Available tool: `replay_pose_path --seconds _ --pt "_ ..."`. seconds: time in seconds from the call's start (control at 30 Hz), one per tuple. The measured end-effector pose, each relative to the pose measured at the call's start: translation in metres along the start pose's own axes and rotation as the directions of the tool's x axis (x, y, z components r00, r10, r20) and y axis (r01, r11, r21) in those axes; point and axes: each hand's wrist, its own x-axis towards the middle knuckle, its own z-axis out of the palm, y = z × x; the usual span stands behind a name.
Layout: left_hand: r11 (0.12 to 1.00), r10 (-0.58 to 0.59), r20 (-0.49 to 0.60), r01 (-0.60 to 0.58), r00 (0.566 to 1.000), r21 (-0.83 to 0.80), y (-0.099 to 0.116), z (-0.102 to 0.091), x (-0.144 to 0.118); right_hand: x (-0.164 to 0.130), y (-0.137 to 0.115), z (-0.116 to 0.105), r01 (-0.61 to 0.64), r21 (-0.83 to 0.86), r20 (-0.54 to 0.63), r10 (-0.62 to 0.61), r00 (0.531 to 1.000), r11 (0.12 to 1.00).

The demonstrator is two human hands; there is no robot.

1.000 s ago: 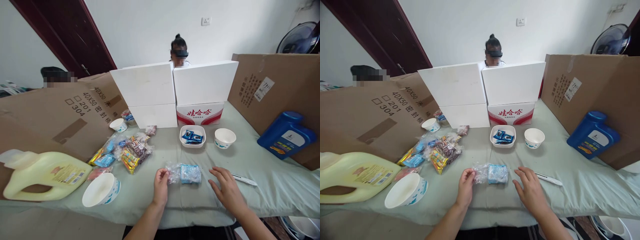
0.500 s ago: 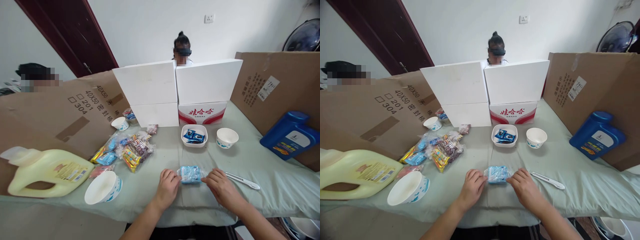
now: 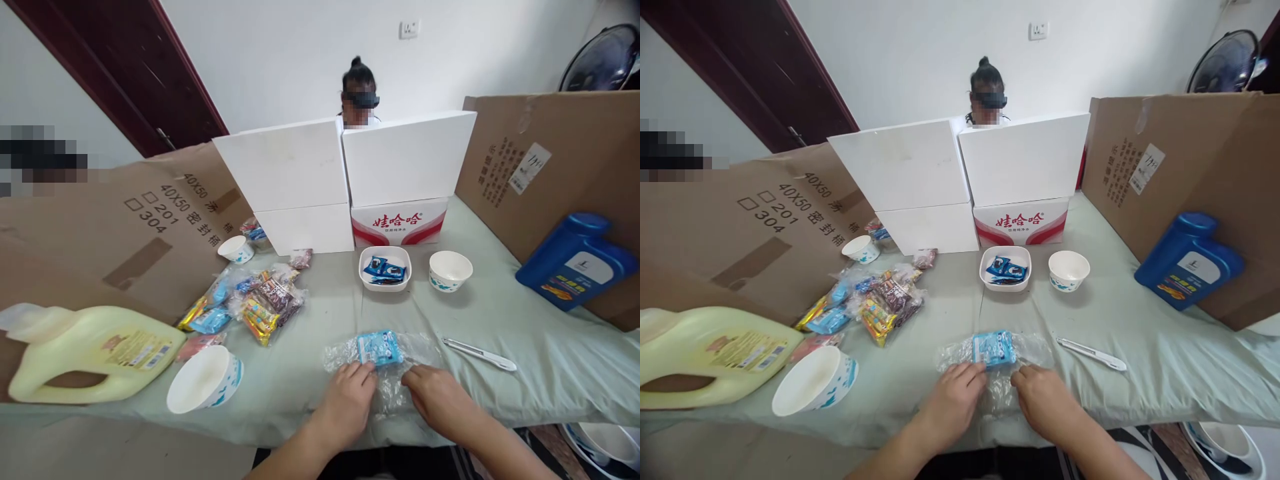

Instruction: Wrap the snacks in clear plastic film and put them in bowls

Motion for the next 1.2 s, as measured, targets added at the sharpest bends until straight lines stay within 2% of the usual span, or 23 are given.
replay_pose_path --seconds 0.07,0.17,0.23,0.37,0.5,0.57,0.63,0.7,0.73,0.8,0.83,0.9,0.93,1.03,1.13,1.2 --pt "0.994 -0.092 -0.034 0.093 0.995 0.052 -0.004 0.001 0.012 0.009 -0.002 0.011 -0.033 -0.092 -0.009 0.032 0.999 0.995" --pt "0.979 -0.204 -0.032 0.205 0.978 0.021 -0.015 0.0 0.023 0.015 0.008 0.022 -0.047 -0.122 -0.195 0.022 0.981 0.991" --pt "0.973 -0.222 -0.004 0.222 0.975 -0.067 -0.023 -0.001 0.028 0.017 0.016 0.027 -0.025 -0.105 -0.289 -0.007 0.957 0.994" --pt "0.922 -0.261 0.005 0.251 0.965 -0.296 -0.042 -0.001 0.04 0.024 0.022 0.028 0.038 -0.045 -0.314 -0.05 0.948 0.998" --pt "0.809 -0.457 0.004 0.418 0.889 -0.414 -0.072 -0.003 0.062 0.033 0.01 0.02 0.097 -0.003 -0.344 -0.092 0.934 0.995" --pt "0.781 -0.549 -0.064 0.484 0.833 -0.394 -0.086 -0.006 0.074 0.038 0.001 0.016 0.169 0.006 -0.329 -0.157 0.931 0.986" --pt "0.77 -0.605 -0.145 0.529 0.783 -0.358 -0.092 -0.009 0.083 0.046 -0.005 0.016 0.251 0.0 -0.25 -0.243 0.937 0.968" --pt "0.784 -0.616 -0.278 0.538 0.737 -0.31 -0.087 -0.01 0.083 0.057 -0.006 0.019 0.295 -0.026 -0.124 -0.296 0.947 0.955" --pt "0.814 -0.581 -0.362 0.514 0.729 -0.272 -0.08 -0.007 0.08 0.063 -0.005 0.021 0.291 -0.043 -0.059 -0.294 0.954 0.956" --pt "0.906 -0.417 -0.491 0.389 0.765 -0.165 -0.063 0.004 0.068 0.074 0.001 0.024 0.258 -0.073 0.038 -0.255 0.966 0.963" --pt "0.95 -0.307 -0.497 0.29 0.812 -0.112 -0.055 0.012 0.06 0.078 0.004 0.024 0.234 -0.085 0.062 -0.23 0.971 0.968" --pt "0.991 -0.132 -0.402 0.12 0.906 -0.056 -0.043 0.03 0.042 0.083 0.01 0.021 0.19 -0.105 0.064 -0.184 0.981 0.976" --pt "0.995 -0.101 -0.355 0.098 0.929 -0.026 -0.041 0.039 0.034 0.085 0.013 0.018 0.174 -0.117 0.052 -0.169 0.984 0.978" --pt "0.985 -0.15 -0.212 0.164 0.966 0.054 -0.044 0.054 0.019 0.085 0.021 0.006 0.124 -0.149 0.028 -0.121 0.992 0.981" --pt "0.973 -0.22 -0.06 0.224 0.974 0.06 -0.05 0.054 0.017 0.084 0.032 -0.004 0.072 -0.133 0.032 -0.068 0.997 0.988" --pt "0.97 -0.24 -0.002 0.24 0.971 0.046 -0.051 0.049 0.018 0.084 0.04 -0.01 0.084 -0.096 0.023 -0.082 0.996 0.992"
